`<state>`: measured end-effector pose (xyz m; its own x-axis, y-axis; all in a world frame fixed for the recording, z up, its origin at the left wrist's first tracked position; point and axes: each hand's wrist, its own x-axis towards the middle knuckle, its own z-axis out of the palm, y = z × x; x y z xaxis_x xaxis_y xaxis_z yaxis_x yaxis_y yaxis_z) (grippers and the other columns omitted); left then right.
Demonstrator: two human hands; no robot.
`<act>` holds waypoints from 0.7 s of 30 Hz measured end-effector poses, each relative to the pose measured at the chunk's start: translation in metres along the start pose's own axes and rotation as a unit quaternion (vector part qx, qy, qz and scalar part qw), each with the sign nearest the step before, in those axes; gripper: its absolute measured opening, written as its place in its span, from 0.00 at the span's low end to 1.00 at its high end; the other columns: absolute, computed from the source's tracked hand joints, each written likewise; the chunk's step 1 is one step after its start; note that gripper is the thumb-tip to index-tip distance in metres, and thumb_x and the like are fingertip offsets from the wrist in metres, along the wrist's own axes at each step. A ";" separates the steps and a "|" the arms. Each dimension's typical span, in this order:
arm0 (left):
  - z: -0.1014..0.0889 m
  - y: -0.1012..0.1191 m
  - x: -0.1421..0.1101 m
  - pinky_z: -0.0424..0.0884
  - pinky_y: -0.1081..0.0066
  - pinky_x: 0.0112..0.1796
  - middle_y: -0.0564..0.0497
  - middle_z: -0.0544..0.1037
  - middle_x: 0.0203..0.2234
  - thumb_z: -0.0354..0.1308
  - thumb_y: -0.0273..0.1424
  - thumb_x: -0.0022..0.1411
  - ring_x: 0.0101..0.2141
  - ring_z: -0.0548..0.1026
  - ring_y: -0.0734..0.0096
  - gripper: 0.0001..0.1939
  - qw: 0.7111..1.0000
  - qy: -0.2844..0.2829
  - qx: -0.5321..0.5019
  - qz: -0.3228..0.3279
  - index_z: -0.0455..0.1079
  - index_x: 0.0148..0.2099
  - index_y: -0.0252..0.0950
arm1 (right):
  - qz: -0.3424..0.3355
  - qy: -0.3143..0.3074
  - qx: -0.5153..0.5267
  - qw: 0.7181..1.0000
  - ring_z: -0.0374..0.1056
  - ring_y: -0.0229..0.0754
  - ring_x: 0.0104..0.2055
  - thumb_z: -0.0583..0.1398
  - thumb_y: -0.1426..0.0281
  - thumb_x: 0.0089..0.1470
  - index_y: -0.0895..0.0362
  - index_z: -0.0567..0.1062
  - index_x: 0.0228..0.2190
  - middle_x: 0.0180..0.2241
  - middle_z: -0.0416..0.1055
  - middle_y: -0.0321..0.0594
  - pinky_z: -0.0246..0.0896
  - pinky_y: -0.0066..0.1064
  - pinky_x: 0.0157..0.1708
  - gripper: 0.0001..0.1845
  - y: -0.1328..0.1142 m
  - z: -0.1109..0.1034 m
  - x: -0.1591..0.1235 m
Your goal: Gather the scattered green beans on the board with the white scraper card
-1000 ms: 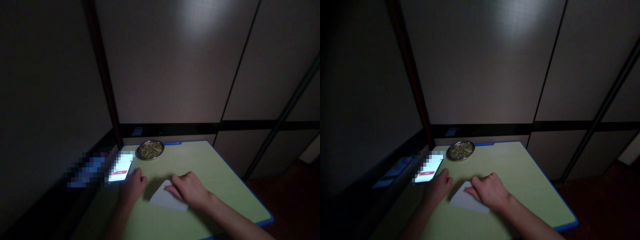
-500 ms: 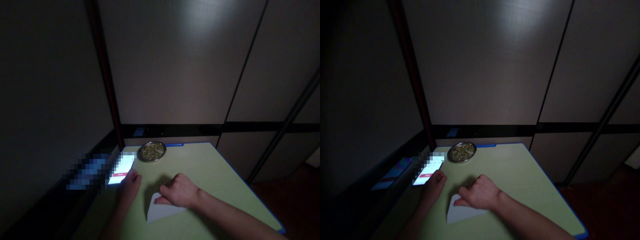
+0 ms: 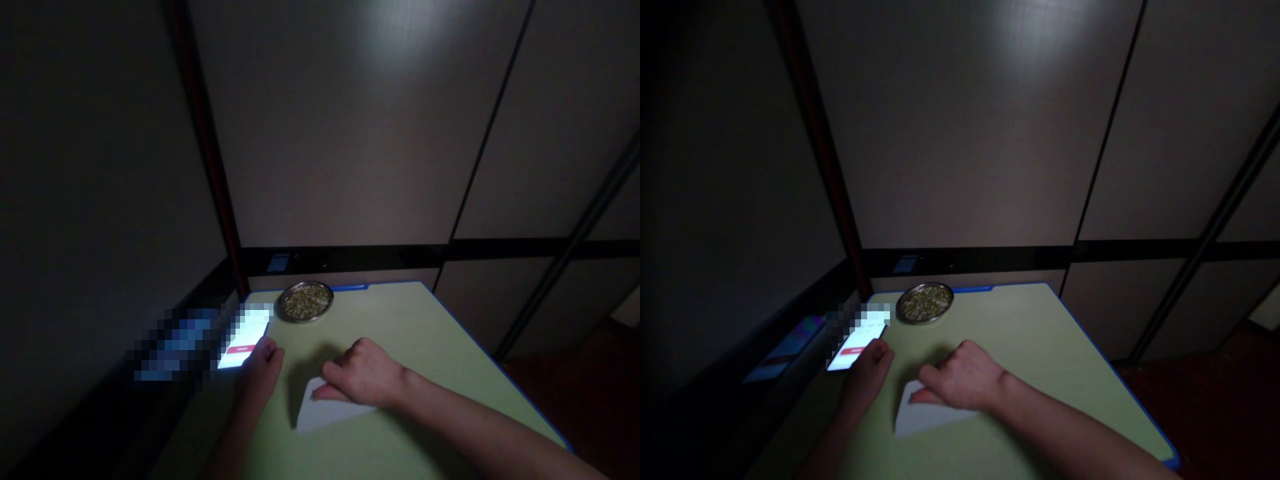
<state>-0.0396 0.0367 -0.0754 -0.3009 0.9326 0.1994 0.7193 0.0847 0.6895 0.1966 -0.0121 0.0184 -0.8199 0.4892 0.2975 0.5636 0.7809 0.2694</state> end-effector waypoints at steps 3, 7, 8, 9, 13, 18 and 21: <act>-0.001 0.001 -0.001 0.56 0.74 0.25 0.59 0.63 0.18 0.47 0.38 0.55 0.22 0.65 0.72 0.08 1.000 -0.006 -0.007 0.005 0.55 0.28 0.41 | -0.003 0.002 0.010 1.000 0.66 0.36 0.19 0.41 0.48 0.62 0.54 0.69 0.31 0.19 0.72 0.35 0.49 0.26 0.20 0.28 -0.007 -0.002 -0.009; -0.004 0.005 -0.002 0.56 0.74 0.25 0.59 0.63 0.18 0.47 0.37 0.55 0.22 0.65 0.72 0.08 1.000 -0.008 -0.003 0.008 0.55 0.27 0.41 | -0.008 0.001 0.022 1.000 0.67 0.36 0.19 0.41 0.49 0.62 0.54 0.69 0.31 0.19 0.72 0.34 0.49 0.26 0.20 0.27 -0.014 0.003 -0.012; -0.005 0.006 -0.002 0.56 0.74 0.25 0.59 0.63 0.18 0.47 0.37 0.55 0.22 0.65 0.72 0.07 1.000 -0.010 -0.001 0.005 0.55 0.27 0.41 | -0.008 0.000 0.024 1.000 0.67 0.36 0.19 0.41 0.49 0.62 0.54 0.69 0.31 0.20 0.73 0.34 0.50 0.26 0.20 0.27 -0.015 0.005 -0.011; -0.006 0.006 -0.002 0.56 0.74 0.25 0.59 0.63 0.18 0.47 0.37 0.55 0.22 0.65 0.72 0.07 1.000 -0.012 -0.001 0.004 0.55 0.28 0.41 | -0.008 0.000 0.026 1.000 0.67 0.36 0.19 0.41 0.49 0.62 0.54 0.69 0.31 0.20 0.73 0.34 0.51 0.26 0.21 0.28 -0.015 0.007 -0.010; -0.007 0.008 -0.003 0.57 0.74 0.25 0.58 0.64 0.18 0.47 0.37 0.55 0.22 0.65 0.71 0.07 1.000 -0.011 -0.004 0.008 0.55 0.28 0.41 | -0.012 -0.008 0.023 1.000 0.67 0.37 0.20 0.40 0.48 0.61 0.53 0.70 0.32 0.20 0.73 0.34 0.54 0.26 0.22 0.29 -0.011 0.014 -0.002; -0.009 0.012 -0.006 0.57 0.74 0.25 0.58 0.64 0.18 0.48 0.36 0.55 0.22 0.65 0.72 0.07 1.000 -0.004 -0.016 0.005 0.56 0.27 0.41 | 0.004 -0.032 0.014 0.999 0.68 0.38 0.21 0.39 0.47 0.61 0.53 0.70 0.35 0.20 0.74 0.36 0.54 0.27 0.24 0.31 -0.001 0.022 0.008; -0.009 0.013 -0.006 0.57 0.74 0.25 0.58 0.62 0.17 0.48 0.36 0.54 0.22 0.64 0.72 0.08 1.000 -0.002 -0.021 0.008 0.55 0.26 0.41 | 0.028 -0.043 0.015 0.999 0.68 0.38 0.22 0.39 0.47 0.61 0.54 0.70 0.35 0.21 0.74 0.38 0.54 0.28 0.25 0.31 0.007 0.020 0.013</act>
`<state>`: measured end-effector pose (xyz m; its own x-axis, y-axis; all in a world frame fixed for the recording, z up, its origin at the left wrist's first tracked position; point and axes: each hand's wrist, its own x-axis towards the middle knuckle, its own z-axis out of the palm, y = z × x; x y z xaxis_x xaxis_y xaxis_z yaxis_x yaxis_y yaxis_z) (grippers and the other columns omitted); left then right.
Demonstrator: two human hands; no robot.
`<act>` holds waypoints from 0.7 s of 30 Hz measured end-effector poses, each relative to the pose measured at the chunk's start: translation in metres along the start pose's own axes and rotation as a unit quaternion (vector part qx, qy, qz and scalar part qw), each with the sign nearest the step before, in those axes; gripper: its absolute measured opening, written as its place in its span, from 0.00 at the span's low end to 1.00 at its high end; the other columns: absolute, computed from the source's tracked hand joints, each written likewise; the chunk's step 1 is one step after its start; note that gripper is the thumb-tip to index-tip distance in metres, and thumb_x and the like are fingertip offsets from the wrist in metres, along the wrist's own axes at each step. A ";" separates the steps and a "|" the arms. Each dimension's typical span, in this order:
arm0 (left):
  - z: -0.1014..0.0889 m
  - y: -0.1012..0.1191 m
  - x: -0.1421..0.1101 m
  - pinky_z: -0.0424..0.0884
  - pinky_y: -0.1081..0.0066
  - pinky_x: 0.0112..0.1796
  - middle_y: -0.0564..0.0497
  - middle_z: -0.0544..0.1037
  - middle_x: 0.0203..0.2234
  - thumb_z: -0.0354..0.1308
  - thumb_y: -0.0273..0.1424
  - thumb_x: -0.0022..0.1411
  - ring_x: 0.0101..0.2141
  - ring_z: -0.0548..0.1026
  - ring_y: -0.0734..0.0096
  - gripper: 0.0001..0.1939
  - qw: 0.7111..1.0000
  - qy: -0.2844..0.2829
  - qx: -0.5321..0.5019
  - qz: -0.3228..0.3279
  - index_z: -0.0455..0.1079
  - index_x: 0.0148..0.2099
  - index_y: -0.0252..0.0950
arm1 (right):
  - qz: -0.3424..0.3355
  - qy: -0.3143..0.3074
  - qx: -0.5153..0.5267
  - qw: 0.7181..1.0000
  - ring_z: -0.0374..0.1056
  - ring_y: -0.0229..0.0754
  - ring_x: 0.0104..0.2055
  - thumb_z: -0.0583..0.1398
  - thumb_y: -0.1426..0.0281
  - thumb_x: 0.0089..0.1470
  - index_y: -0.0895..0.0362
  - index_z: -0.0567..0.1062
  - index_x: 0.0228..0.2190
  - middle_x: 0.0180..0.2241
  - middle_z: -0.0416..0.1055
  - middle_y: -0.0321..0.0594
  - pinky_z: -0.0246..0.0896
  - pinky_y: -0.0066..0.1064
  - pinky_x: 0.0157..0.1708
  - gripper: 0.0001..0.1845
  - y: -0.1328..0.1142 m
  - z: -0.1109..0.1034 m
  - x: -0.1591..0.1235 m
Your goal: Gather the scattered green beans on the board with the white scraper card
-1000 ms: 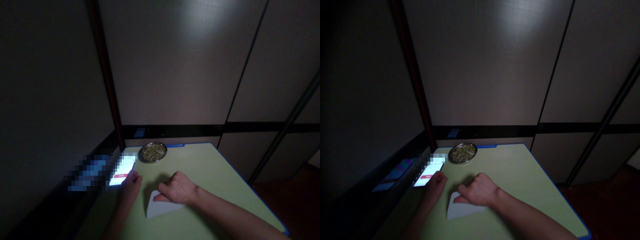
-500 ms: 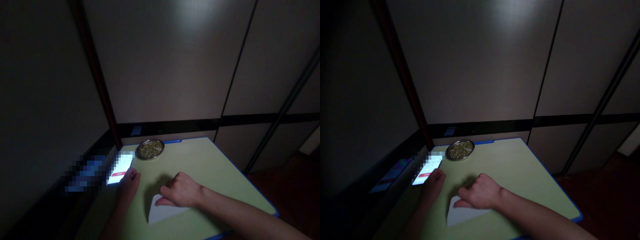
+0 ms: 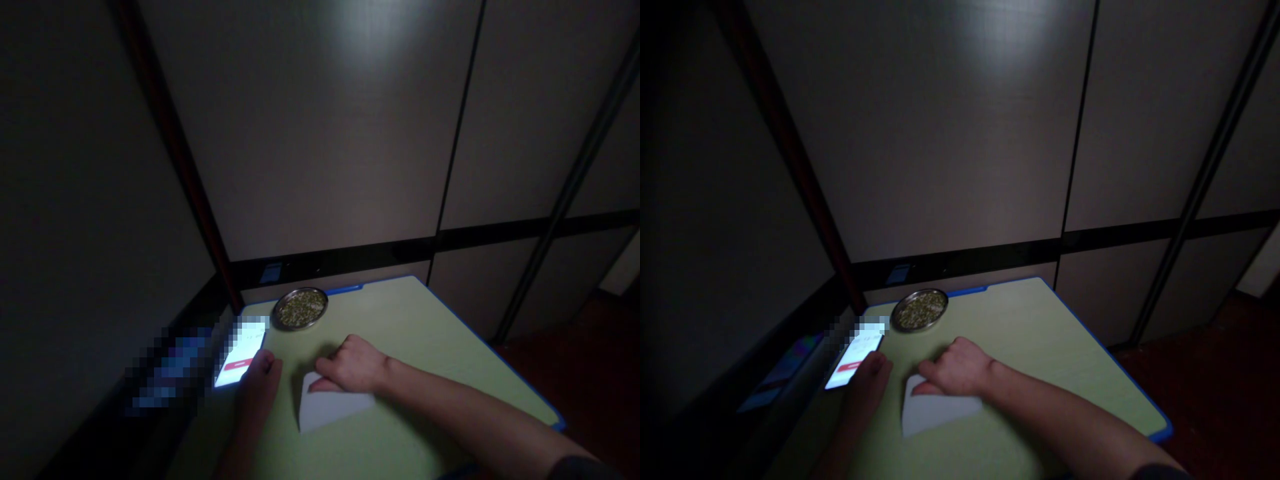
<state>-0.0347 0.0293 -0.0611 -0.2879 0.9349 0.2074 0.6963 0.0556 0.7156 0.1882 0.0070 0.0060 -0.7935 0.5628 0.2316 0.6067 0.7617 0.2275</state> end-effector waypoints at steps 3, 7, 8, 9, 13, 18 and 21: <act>0.001 -0.003 0.003 0.58 0.73 0.25 0.58 0.62 0.18 0.49 0.35 0.54 0.22 0.65 0.71 0.08 1.000 -0.007 0.001 -0.001 0.54 0.26 0.41 | 0.045 0.009 0.024 0.999 0.68 0.38 0.23 0.41 0.49 0.62 0.55 0.70 0.34 0.24 0.75 0.39 0.53 0.28 0.26 0.28 0.013 -0.013 -0.005; 0.003 -0.009 0.006 0.58 0.74 0.26 0.58 0.63 0.18 0.48 0.36 0.55 0.23 0.65 0.71 0.08 1.000 -0.003 0.009 0.002 0.55 0.27 0.41 | 0.226 0.064 0.104 0.966 0.67 0.38 0.24 0.45 0.55 0.63 0.57 0.69 0.34 0.25 0.73 0.39 0.51 0.28 0.26 0.22 0.039 -0.032 -0.046; 0.003 -0.011 0.007 0.59 0.74 0.26 0.58 0.63 0.19 0.47 0.36 0.55 0.23 0.65 0.72 0.08 1.000 0.001 0.010 0.015 0.55 0.27 0.41 | 0.283 0.089 0.145 0.944 0.67 0.38 0.26 0.46 0.56 0.62 0.57 0.69 0.34 0.25 0.73 0.39 0.51 0.28 0.27 0.20 0.046 -0.033 -0.062; 0.004 -0.013 0.007 0.59 0.74 0.26 0.58 0.62 0.19 0.47 0.36 0.56 0.23 0.65 0.72 0.08 1.000 0.004 0.010 0.028 0.54 0.27 0.41 | 0.337 0.116 0.194 0.914 0.67 0.39 0.26 0.46 0.58 0.62 0.57 0.69 0.34 0.25 0.72 0.39 0.52 0.28 0.27 0.19 0.052 -0.032 -0.081; 0.007 -0.019 0.012 0.59 0.74 0.26 0.59 0.62 0.18 0.47 0.37 0.55 0.23 0.64 0.72 0.08 0.999 0.010 0.011 0.045 0.55 0.27 0.41 | 0.469 0.179 0.355 0.789 0.68 0.41 0.30 0.46 0.59 0.57 0.58 0.69 0.37 0.28 0.72 0.39 0.59 0.29 0.29 0.19 0.059 -0.014 -0.160; 0.008 -0.019 0.015 0.60 0.74 0.25 0.58 0.61 0.17 0.48 0.37 0.51 0.22 0.63 0.73 0.08 0.997 -0.019 -0.056 0.058 0.55 0.25 0.40 | 0.525 0.153 0.380 0.745 0.71 0.45 0.36 0.49 0.60 0.52 0.59 0.71 0.41 0.33 0.75 0.42 0.64 0.33 0.35 0.21 0.044 0.011 -0.214; 0.001 -0.018 0.002 0.59 0.75 0.23 0.59 0.61 0.15 0.49 0.38 0.49 0.20 0.62 0.73 0.08 0.993 -0.022 -0.111 0.041 0.56 0.25 0.40 | 0.535 0.160 0.359 0.748 0.72 0.47 0.40 0.50 0.60 0.51 0.59 0.73 0.39 0.37 0.76 0.47 0.64 0.34 0.41 0.21 0.037 0.026 -0.217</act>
<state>-0.0468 0.0302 -0.0742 -0.2047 0.9475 0.2455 0.5525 -0.0952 0.8280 0.3817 -0.0788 -0.0608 0.2494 0.9555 0.1573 0.6126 -0.0299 -0.7899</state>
